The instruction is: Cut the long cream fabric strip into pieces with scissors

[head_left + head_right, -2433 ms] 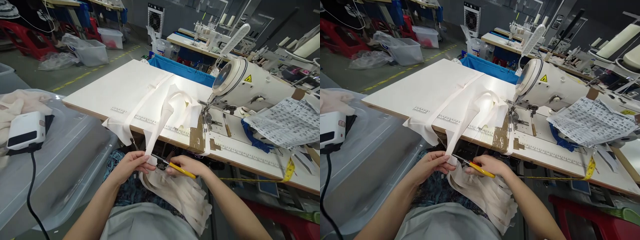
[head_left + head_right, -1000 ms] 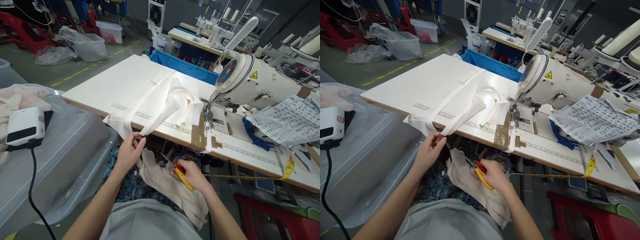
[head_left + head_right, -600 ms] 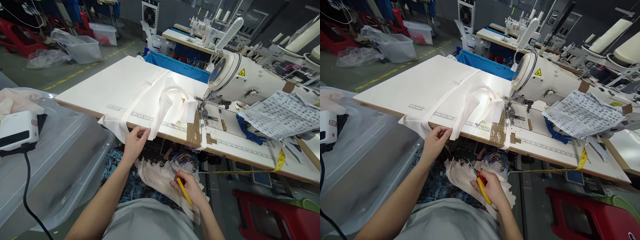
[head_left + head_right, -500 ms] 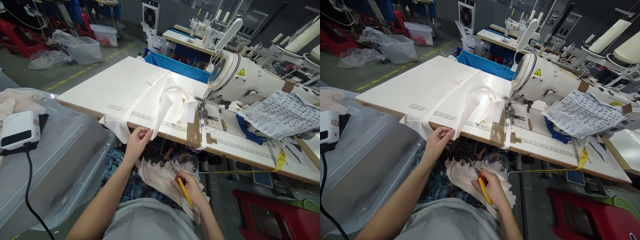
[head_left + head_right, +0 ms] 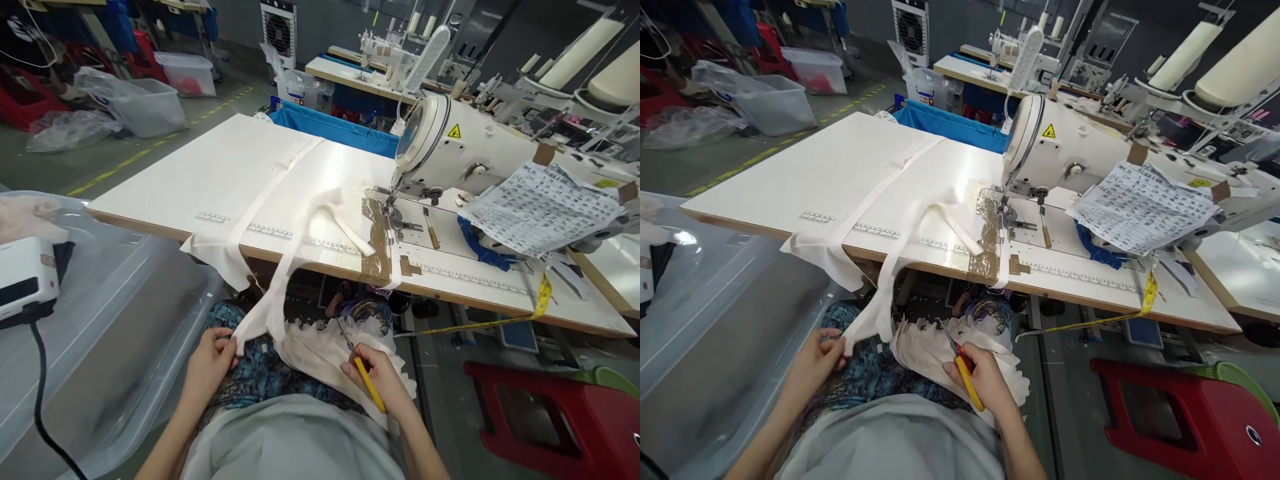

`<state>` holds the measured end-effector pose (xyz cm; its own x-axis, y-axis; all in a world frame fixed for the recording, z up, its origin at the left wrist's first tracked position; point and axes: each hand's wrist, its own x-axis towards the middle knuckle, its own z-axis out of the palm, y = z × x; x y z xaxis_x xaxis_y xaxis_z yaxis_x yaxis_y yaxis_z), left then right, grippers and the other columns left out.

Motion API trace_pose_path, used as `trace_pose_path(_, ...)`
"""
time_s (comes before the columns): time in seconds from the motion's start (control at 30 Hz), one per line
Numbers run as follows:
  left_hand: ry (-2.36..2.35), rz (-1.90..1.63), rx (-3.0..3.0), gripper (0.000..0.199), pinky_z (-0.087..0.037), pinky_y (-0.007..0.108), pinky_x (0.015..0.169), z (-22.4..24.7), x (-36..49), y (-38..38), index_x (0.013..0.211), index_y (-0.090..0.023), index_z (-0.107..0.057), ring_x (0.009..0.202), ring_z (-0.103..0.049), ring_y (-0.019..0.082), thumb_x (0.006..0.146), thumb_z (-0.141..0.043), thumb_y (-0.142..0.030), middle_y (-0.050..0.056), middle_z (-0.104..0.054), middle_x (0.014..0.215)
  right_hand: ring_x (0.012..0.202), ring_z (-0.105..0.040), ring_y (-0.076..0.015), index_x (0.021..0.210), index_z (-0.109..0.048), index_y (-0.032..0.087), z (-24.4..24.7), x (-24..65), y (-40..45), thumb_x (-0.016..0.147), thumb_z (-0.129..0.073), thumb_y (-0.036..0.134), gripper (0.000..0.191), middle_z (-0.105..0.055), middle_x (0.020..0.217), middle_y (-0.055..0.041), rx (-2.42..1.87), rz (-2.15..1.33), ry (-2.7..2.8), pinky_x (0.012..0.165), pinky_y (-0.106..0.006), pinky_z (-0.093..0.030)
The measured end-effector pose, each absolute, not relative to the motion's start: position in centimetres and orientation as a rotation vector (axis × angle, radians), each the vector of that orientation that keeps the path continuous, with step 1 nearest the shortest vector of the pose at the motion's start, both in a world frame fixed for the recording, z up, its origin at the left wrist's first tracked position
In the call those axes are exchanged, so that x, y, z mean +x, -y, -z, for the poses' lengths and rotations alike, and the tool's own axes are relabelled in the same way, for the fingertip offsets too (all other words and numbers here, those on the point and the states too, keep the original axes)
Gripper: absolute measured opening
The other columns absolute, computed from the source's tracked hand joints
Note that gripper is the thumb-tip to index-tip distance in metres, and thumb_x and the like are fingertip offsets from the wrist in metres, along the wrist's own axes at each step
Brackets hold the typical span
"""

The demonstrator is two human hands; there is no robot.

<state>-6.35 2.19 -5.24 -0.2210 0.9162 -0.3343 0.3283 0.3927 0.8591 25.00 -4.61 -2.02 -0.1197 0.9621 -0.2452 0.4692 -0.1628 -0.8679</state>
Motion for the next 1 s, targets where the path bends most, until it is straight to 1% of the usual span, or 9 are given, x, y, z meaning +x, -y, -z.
trace_pose_path(0.1,-1.408,-0.65,0.973,0.049,-0.055,0.03,0.059,3.0,-6.8,1.1,0.096,-0.018,-0.061,0.062,-0.069,0.023,0.071,-0.064,-0.061,0.002,-0.068,0.064,0.057,-0.037,-0.0105,0.069,-0.047,0.02,1.9,24.9,4.7,0.08,-0.069,0.047,0.037,-0.042,0.062,0.0049,-1.585,-1.325,1.542,0.053,-0.022,-0.029)
trace_pose_path(0.2,-1.035,-0.596,0.932,0.046,-0.056,0.034,0.082,-1.1,-4.8,2.0,0.114,-0.021,-0.064,0.102,-0.068,0.028,0.083,-0.06,-0.055,0.01,-0.072,0.108,0.057,-0.036,-0.0105,0.07,-0.047,0.02,1.2,24.5,4.4,0.08,-0.068,0.051,0.039,-0.04,0.061,0.0051,-1.547,-1.347,1.557,0.052,-0.022,-0.028)
trace_pose_path(0.27,-0.906,-0.568,0.997,0.042,-0.055,0.034,0.086,-3.2,-3.2,1.0,0.118,-0.024,-0.064,0.104,-0.066,0.027,0.085,-0.062,-0.05,0.009,-0.069,0.118,0.058,-0.036,-0.0106,0.07,-0.047,0.02,0.5,24.3,4.2,0.079,-0.068,0.052,0.039,-0.041,0.061,0.0049,-1.539,-1.33,1.595,0.053,-0.022,-0.028)
trace_pose_path(0.4,-0.972,-0.623,1.249,0.03,-0.052,0.026,0.065,-4.1,-0.4,-1.8,0.086,-0.021,-0.07,0.076,-0.065,0.019,0.087,-0.06,-0.049,0.007,-0.07,0.087,0.06,-0.037,-0.0109,0.07,-0.048,0.019,-1.0,24.6,4.0,0.08,-0.067,0.054,0.041,-0.042,0.062,0.0046,-1.564,-1.318,1.659,0.054,-0.022,-0.029)
trace_pose_path(0.47,-0.993,-0.668,1.392,0.032,-0.048,0.024,0.059,-3.5,0.5,-2.6,0.075,-0.02,-0.069,0.074,-0.06,0.017,0.086,-0.06,-0.049,0.007,-0.064,0.086,0.061,-0.037,-0.0111,0.07,-0.048,0.019,-1.6,25.0,4.0,0.081,-0.065,0.055,0.042,-0.044,0.064,0.0042,-1.58,-1.336,1.699,0.054,-0.022,-0.03)
trace_pose_path(0.57,-0.978,-0.669,1.44,0.031,-0.048,0.023,0.058,-2.7,1.2,-2.8,0.08,-0.02,-0.069,0.072,-0.058,0.014,0.086,-0.06,-0.049,0.008,-0.061,0.102,0.062,-0.037,-0.0112,0.071,-0.047,0.019,-2.2,25.7,3.7,0.084,-0.061,0.058,0.043,-0.045,0.066,0.0039,-1.594,-1.357,1.795,0.055,-0.023,-0.031)
trace_pose_path(0.7,-0.892,-0.52,1.175,0.034,-0.048,0.023,0.051,-2.3,1.4,-2.3,0.09,-0.018,-0.063,0.062,-0.064,0.016,0.088,-0.057,-0.052,0.005,-0.068,0.076,0.061,-0.036,-0.0109,0.071,-0.046,0.02,-2.6,26.4,2.6,0.086,-0.057,0.06,0.044,-0.043,0.066,0.0045,-1.561,-1.416,1.967,0.053,-0.023,-0.029)
trace_pose_path(0.83,-0.91,-0.502,1.046,0.036,-0.053,0.024,0.06,-2.1,1.3,-2.1,0.088,-0.017,-0.064,0.082,-0.072,0.022,0.085,-0.062,-0.052,0.008,-0.074,0.087,0.058,-0.031,-0.0103,0.067,-0.04,0.021,-2.5,26.2,1.3,0.085,-0.056,0.061,0.047,-0.035,0.063,0.0058,-1.496,-1.512,2.09,0.05,-0.023,-0.024)
trace_pose_path(1.0,-0.982,-0.506,0.93,0.04,-0.053,0.024,0.059,-1.4,0.9,-2.0,0.083,-0.015,-0.067,0.078,-0.073,0.022,0.078,-0.068,-0.055,0.008,-0.076,0.078,0.057,-0.029,-0.01,0.064,-0.038,0.021,-1.8,25.3,0.4,0.084,-0.057,0.062,0.05,-0.033,0.061,0.0065,-1.465,-1.536,2.192,0.05,-0.023,-0.023)
